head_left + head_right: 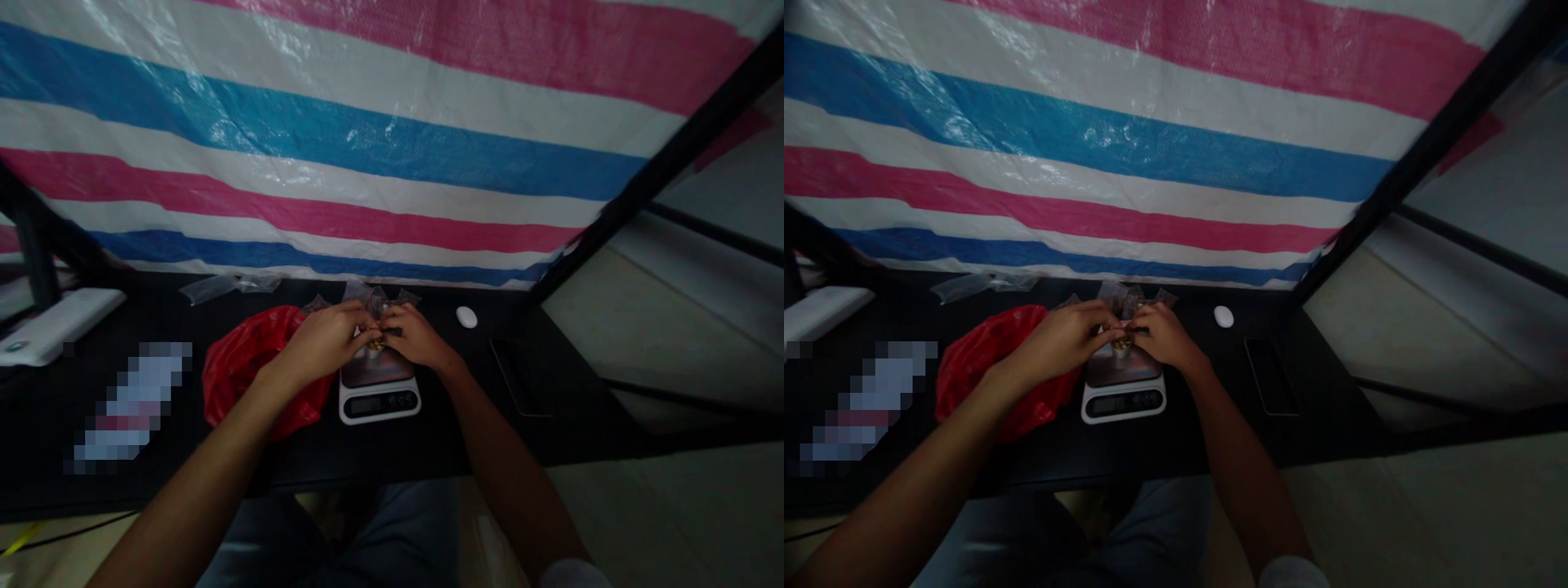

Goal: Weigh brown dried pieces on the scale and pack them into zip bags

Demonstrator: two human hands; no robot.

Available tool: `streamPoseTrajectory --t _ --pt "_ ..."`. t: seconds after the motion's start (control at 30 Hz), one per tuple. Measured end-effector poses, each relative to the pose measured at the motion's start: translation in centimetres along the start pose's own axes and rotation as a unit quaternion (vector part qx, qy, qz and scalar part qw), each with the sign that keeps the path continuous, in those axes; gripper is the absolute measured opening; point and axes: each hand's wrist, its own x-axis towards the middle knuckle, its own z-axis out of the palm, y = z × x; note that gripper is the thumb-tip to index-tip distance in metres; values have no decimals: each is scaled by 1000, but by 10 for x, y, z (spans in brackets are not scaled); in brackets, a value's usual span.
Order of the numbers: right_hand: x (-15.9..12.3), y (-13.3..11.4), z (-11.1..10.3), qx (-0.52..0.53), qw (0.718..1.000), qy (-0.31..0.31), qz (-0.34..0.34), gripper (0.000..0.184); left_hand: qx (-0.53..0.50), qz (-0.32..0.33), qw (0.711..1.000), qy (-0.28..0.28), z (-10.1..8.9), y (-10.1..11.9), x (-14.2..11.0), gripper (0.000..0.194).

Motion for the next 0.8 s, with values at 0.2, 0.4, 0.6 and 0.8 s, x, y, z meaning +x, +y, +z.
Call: streamPoseTrajectory --t 0.2,0.4,0.6,0.8 --pt "-1 -2 1 11 1000 -10 7 9 -34 -3 999 4 -5 -5 -4 24" --pt "-3 1 -10 43 998 42 19 9 -67 -33 997 20 -14 -11 -11 29" --pt "-9 -10 -31 171 983 63 -1 10 1 -110 994 25 -7 -33 9 36" --pt "-8 -22 -23 203 979 32 -11 12 96 -246 964 -5 11 -41 59 84"
